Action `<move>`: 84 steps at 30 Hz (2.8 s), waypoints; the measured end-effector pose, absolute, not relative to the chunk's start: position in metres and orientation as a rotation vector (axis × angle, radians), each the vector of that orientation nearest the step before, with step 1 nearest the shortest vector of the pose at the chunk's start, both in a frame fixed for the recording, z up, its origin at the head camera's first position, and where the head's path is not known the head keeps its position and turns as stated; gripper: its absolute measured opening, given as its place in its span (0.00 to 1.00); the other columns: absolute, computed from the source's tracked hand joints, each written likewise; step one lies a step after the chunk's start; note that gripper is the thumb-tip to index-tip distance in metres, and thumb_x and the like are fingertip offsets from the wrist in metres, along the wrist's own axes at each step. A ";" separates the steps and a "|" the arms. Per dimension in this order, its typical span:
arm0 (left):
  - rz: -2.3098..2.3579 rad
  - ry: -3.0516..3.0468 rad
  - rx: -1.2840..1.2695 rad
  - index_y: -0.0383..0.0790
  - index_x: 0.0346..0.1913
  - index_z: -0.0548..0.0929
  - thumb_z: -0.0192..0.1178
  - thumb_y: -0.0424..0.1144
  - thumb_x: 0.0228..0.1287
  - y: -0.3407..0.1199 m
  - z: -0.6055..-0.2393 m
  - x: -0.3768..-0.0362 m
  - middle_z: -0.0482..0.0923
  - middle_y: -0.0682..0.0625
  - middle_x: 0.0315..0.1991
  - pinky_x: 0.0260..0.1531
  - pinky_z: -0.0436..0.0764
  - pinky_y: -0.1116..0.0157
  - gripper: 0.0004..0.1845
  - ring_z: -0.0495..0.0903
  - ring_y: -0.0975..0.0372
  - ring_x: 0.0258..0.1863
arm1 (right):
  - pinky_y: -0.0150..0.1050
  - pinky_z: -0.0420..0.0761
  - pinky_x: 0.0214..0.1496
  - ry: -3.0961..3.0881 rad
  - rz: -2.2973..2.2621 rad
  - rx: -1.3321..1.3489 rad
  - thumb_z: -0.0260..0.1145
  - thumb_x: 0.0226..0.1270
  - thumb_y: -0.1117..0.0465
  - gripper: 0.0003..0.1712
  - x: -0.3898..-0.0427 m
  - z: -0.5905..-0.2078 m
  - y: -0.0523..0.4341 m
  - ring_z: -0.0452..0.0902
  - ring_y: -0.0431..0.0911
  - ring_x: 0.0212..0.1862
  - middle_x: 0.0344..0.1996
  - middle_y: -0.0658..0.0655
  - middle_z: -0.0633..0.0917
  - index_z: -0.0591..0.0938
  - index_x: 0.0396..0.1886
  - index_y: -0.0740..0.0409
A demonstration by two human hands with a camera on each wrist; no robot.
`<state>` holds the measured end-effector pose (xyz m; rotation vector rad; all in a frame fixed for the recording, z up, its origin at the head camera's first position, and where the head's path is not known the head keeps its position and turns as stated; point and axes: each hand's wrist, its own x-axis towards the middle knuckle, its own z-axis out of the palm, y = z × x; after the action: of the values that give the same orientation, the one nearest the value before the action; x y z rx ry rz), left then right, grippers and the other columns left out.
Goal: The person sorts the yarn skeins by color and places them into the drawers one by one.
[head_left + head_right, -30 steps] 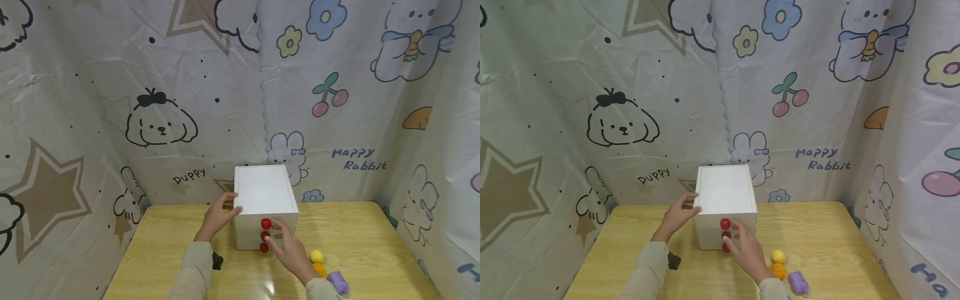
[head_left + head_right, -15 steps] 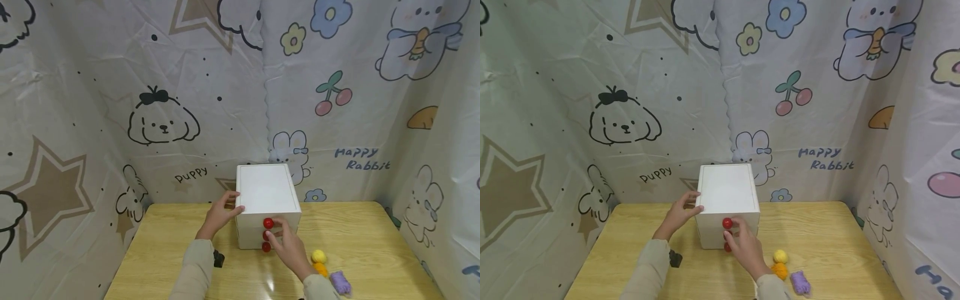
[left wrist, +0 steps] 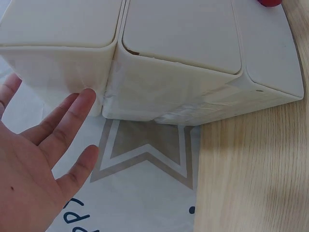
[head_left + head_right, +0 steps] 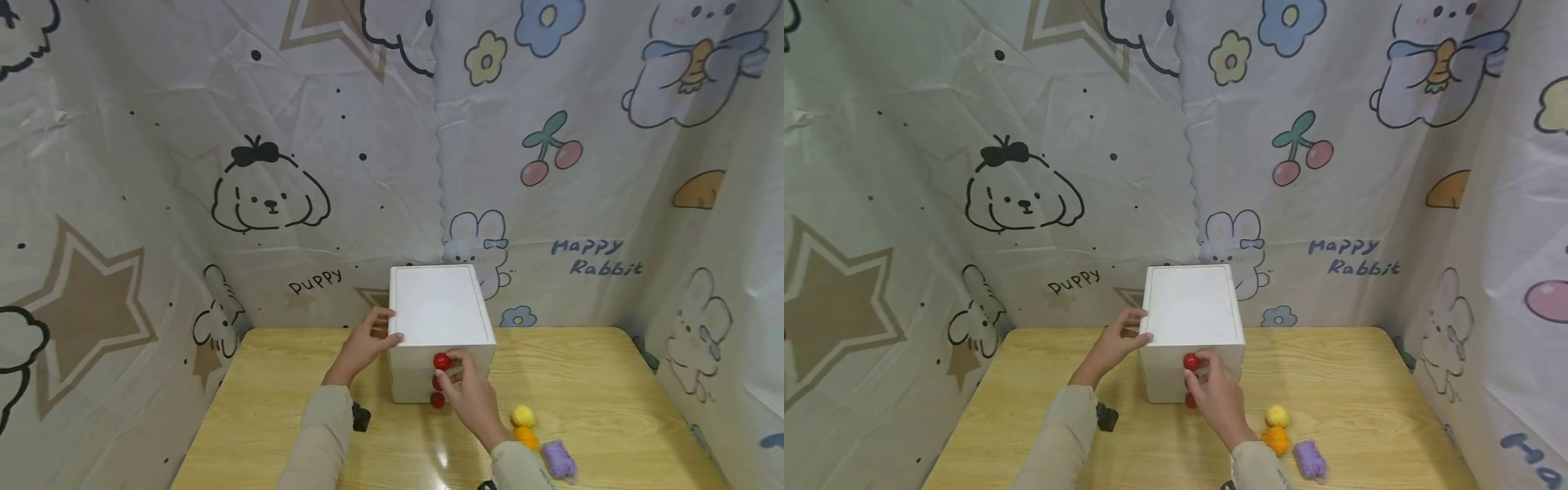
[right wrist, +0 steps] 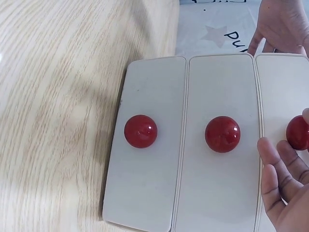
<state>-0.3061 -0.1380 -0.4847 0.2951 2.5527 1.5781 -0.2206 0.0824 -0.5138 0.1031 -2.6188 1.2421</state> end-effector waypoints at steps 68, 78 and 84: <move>1.721 2.366 0.275 0.62 0.66 0.65 0.60 0.53 0.66 -0.135 -0.492 -0.304 0.62 0.42 0.66 0.43 0.75 0.59 0.28 0.71 0.54 0.48 | 0.29 0.78 0.34 -2.433 1.642 0.028 0.70 0.60 0.63 0.15 -0.180 -0.519 0.084 0.77 0.38 0.34 0.40 0.56 0.84 0.75 0.45 0.55; 1.723 2.320 0.292 0.53 0.69 0.63 0.59 0.47 0.68 -0.135 -0.473 -0.291 0.60 0.38 0.67 0.42 0.76 0.61 0.29 0.71 0.54 0.48 | 0.28 0.77 0.32 -2.390 1.713 0.045 0.70 0.60 0.64 0.16 -0.169 -0.520 0.083 0.76 0.35 0.31 0.38 0.56 0.85 0.75 0.45 0.55; 1.751 2.331 0.289 0.58 0.68 0.63 0.60 0.51 0.67 -0.135 -0.490 -0.297 0.61 0.40 0.67 0.40 0.76 0.62 0.29 0.72 0.54 0.48 | 0.28 0.77 0.32 -2.403 1.704 0.042 0.71 0.60 0.62 0.16 -0.166 -0.522 0.084 0.75 0.34 0.30 0.38 0.55 0.84 0.74 0.45 0.54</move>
<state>-0.2967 -0.1354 -0.4900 0.2892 2.3312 1.7511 -0.1658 0.0844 -0.5222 0.0419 -2.4025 1.7042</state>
